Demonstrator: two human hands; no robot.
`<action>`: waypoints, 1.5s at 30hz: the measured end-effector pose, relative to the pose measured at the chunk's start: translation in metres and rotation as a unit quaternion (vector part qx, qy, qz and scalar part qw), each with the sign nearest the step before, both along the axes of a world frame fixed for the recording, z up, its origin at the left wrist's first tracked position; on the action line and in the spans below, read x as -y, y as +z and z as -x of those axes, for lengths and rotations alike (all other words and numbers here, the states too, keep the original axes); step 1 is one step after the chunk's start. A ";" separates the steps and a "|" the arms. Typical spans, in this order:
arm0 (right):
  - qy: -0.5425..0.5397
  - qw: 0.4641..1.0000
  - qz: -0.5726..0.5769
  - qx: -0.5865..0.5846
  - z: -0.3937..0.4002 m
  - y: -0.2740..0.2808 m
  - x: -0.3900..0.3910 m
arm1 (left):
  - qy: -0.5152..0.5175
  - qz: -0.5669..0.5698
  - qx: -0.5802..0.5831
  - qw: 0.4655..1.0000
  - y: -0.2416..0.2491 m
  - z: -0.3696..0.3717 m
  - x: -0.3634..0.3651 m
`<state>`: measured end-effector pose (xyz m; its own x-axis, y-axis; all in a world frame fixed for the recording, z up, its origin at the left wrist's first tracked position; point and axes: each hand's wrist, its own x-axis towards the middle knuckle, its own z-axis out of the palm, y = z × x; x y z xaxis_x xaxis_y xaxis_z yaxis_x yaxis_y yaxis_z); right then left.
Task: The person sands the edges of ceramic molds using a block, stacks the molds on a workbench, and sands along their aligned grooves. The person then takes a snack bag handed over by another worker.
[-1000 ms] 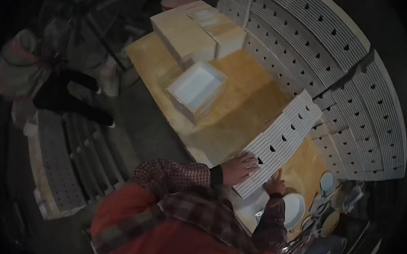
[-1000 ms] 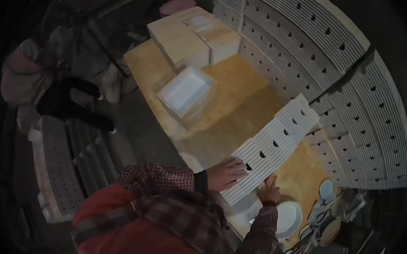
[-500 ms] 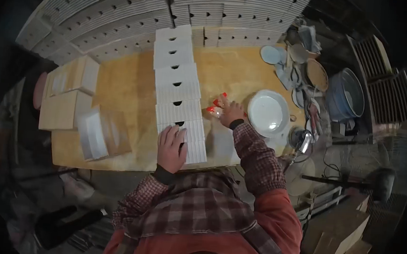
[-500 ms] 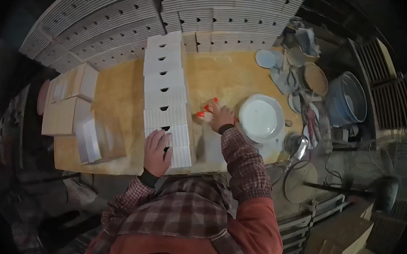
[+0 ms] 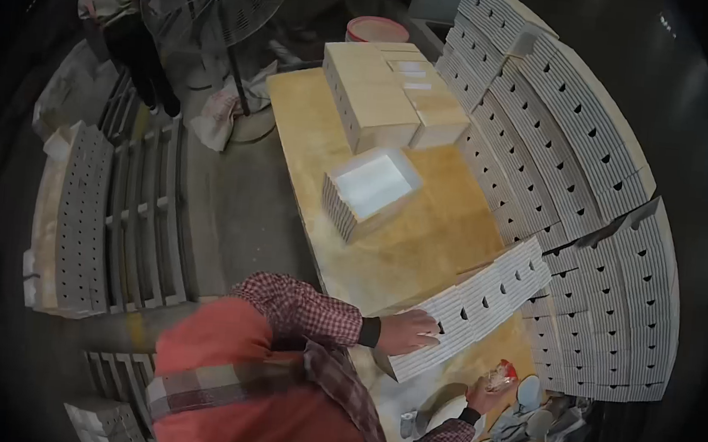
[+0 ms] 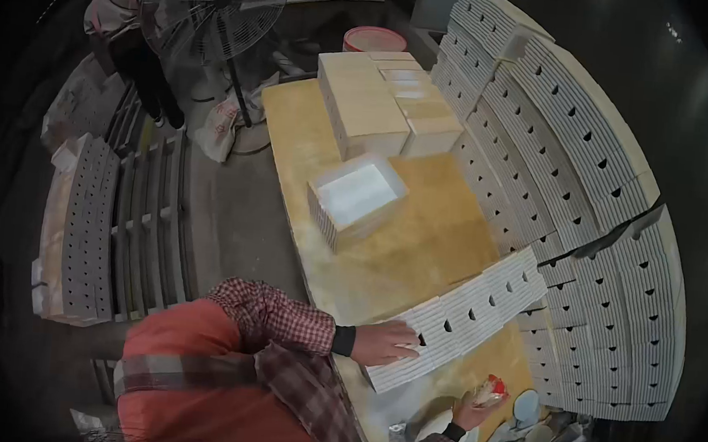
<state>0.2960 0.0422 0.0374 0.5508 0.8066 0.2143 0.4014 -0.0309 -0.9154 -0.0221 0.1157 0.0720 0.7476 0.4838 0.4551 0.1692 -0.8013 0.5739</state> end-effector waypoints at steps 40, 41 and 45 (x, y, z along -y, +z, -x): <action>0.474 0.873 0.029 0.106 0.494 0.184 -0.305 | 0.459 0.126 0.062 0.877 -0.003 0.390 0.012; 0.466 0.877 0.012 0.116 0.508 0.174 -0.319 | 0.453 0.126 0.072 0.880 -0.014 0.401 0.006; 0.512 0.852 -0.029 0.108 0.558 0.156 -0.373 | 0.483 0.102 0.050 0.868 -0.010 0.439 -0.018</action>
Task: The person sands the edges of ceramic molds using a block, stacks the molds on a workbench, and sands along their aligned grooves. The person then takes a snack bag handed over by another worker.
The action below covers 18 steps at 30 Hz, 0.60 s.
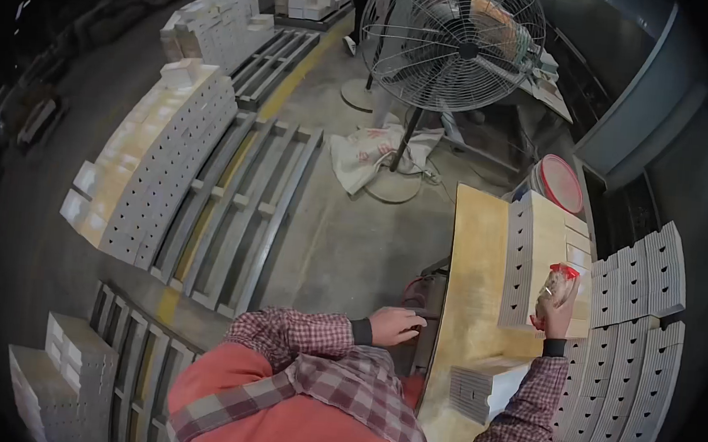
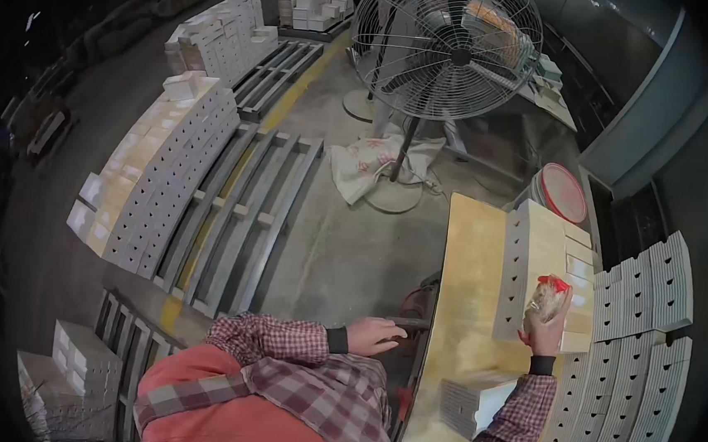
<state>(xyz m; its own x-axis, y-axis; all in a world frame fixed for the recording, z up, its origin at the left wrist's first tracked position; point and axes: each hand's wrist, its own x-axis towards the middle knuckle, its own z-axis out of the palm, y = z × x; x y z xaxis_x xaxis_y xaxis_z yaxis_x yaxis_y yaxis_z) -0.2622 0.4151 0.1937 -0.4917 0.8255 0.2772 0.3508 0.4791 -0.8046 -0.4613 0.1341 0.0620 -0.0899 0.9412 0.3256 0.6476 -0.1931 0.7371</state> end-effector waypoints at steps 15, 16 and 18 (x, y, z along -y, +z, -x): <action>0.008 0.999 0.013 -0.028 0.181 -0.047 -0.215 | 0.052 0.035 0.015 0.998 0.004 0.178 -0.195; 0.011 0.998 0.039 -0.050 0.196 -0.041 -0.218 | 0.047 0.032 0.030 0.998 -0.003 0.187 -0.208; -0.002 0.997 0.076 -0.031 0.216 -0.021 -0.218 | 0.036 0.069 0.025 0.997 -0.017 0.201 -0.230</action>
<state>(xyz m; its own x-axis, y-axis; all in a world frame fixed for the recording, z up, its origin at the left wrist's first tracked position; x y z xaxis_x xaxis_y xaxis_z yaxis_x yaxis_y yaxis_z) -0.4786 0.6330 0.1729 -0.4748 0.8618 0.1785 0.3005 0.3493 -0.8875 -0.6624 0.3639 0.0445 -0.1716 0.9672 0.1871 0.6179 -0.0422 0.7851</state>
